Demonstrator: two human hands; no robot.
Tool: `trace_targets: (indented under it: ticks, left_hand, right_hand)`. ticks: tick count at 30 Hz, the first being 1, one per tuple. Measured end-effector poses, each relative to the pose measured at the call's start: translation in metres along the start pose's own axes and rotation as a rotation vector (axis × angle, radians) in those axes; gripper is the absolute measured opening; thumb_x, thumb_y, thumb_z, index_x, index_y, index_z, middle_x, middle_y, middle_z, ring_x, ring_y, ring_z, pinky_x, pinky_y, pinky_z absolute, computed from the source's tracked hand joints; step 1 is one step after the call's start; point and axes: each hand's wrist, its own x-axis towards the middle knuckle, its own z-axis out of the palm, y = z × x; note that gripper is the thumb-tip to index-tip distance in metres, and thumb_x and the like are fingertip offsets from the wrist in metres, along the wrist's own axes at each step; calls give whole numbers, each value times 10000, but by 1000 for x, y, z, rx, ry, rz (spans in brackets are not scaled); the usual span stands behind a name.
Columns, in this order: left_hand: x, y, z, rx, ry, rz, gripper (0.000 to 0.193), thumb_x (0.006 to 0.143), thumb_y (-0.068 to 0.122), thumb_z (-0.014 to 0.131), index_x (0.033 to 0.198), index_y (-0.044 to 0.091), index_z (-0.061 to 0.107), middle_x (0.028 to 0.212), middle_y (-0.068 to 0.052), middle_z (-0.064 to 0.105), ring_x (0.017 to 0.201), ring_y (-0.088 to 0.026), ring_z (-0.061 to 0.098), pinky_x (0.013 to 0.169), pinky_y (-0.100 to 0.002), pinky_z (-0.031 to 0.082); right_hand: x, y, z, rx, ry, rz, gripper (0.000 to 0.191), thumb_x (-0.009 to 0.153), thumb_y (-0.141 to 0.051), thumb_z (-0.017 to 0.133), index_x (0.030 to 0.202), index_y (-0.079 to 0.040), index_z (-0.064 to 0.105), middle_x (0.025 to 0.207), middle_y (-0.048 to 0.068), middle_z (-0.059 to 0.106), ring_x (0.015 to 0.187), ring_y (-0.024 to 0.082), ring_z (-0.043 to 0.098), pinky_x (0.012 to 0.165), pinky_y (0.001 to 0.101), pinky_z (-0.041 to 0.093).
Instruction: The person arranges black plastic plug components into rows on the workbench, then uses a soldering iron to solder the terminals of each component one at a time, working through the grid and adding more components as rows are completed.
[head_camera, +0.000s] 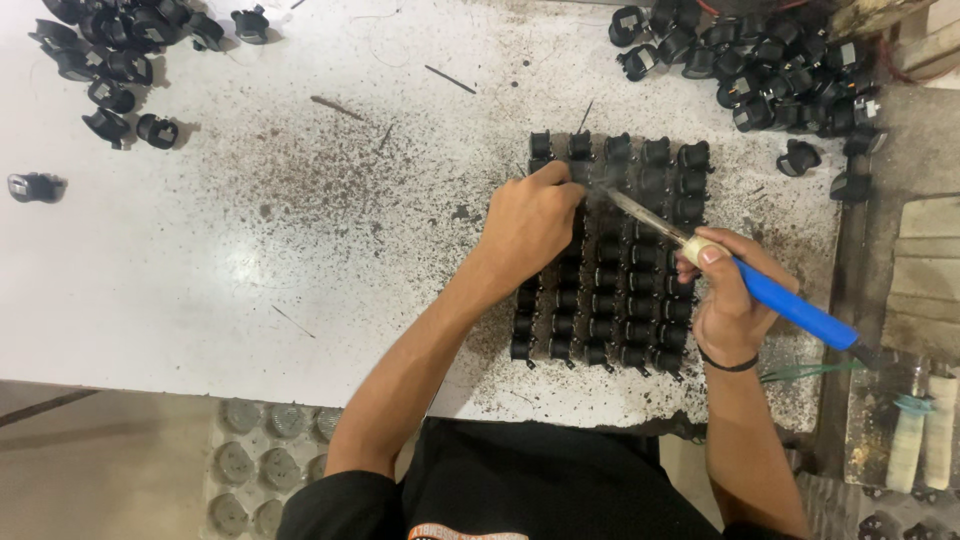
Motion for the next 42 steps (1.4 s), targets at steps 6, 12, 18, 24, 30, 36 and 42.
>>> trace_targets:
  ticks: [6, 12, 18, 24, 30, 36, 42]
  left_hand:
    - [1, -5, 5, -14, -16, -11, 104, 847, 42, 662, 900, 27, 750, 902, -103, 672, 609, -321, 673, 532, -438, 546]
    - [11, 1, -1, 34, -31, 3, 39, 852, 70, 682, 861, 39, 703, 873, -118, 652, 684, -354, 680, 597, -462, 555]
    - [-9, 18, -31, -70, 103, -14, 93, 880, 29, 659, 970, 4, 668, 961, -144, 628, 694, -352, 678, 608, -451, 565]
    - [-29, 23, -17, -10, 55, -35, 182, 856, 42, 676, 1007, 95, 762, 953, -102, 644, 679, -324, 693, 589, -443, 569]
    - [-27, 18, -11, 3, 8, -30, 140, 860, 71, 688, 965, 86, 778, 926, -105, 643, 672, -336, 689, 596, -454, 568]
    - [-21, 17, -11, 10, -93, -19, 141, 847, 45, 665, 954, 22, 754, 938, -145, 642, 671, -339, 692, 580, -452, 570]
    - [-21, 12, -13, -25, -93, -20, 142, 834, 36, 664, 942, 24, 755, 950, -160, 643, 702, -360, 693, 614, -466, 579]
  right_hand:
    - [-1, 3, -1, -9, -1, -3, 275, 1001, -117, 687, 1163, 105, 711, 951, 193, 730, 770, 214, 709, 697, 303, 591]
    - [2, 3, -9, 25, -50, 25, 279, 990, -113, 689, 1163, 106, 709, 938, 200, 722, 755, 217, 701, 674, 298, 577]
    - [-7, -5, -21, 107, 30, -68, 250, 1002, -118, 687, 1106, 108, 707, 911, 194, 713, 734, 225, 713, 647, 288, 584]
    - [-25, -2, -17, -73, -20, -13, 293, 986, -125, 674, 1151, 116, 704, 901, 194, 721, 723, 205, 703, 706, 286, 582]
    - [-23, -1, -13, -94, -33, -2, 286, 984, -119, 675, 1151, 111, 704, 955, 189, 724, 765, 200, 704, 690, 270, 574]
    - [-22, 1, -12, -34, -20, -9, 279, 990, -108, 682, 1155, 116, 709, 904, 194, 723, 725, 199, 707, 662, 266, 578]
    - [-21, 0, -10, -47, -48, 12, 272, 987, -98, 672, 1147, 119, 707, 900, 199, 720, 722, 205, 700, 659, 276, 565]
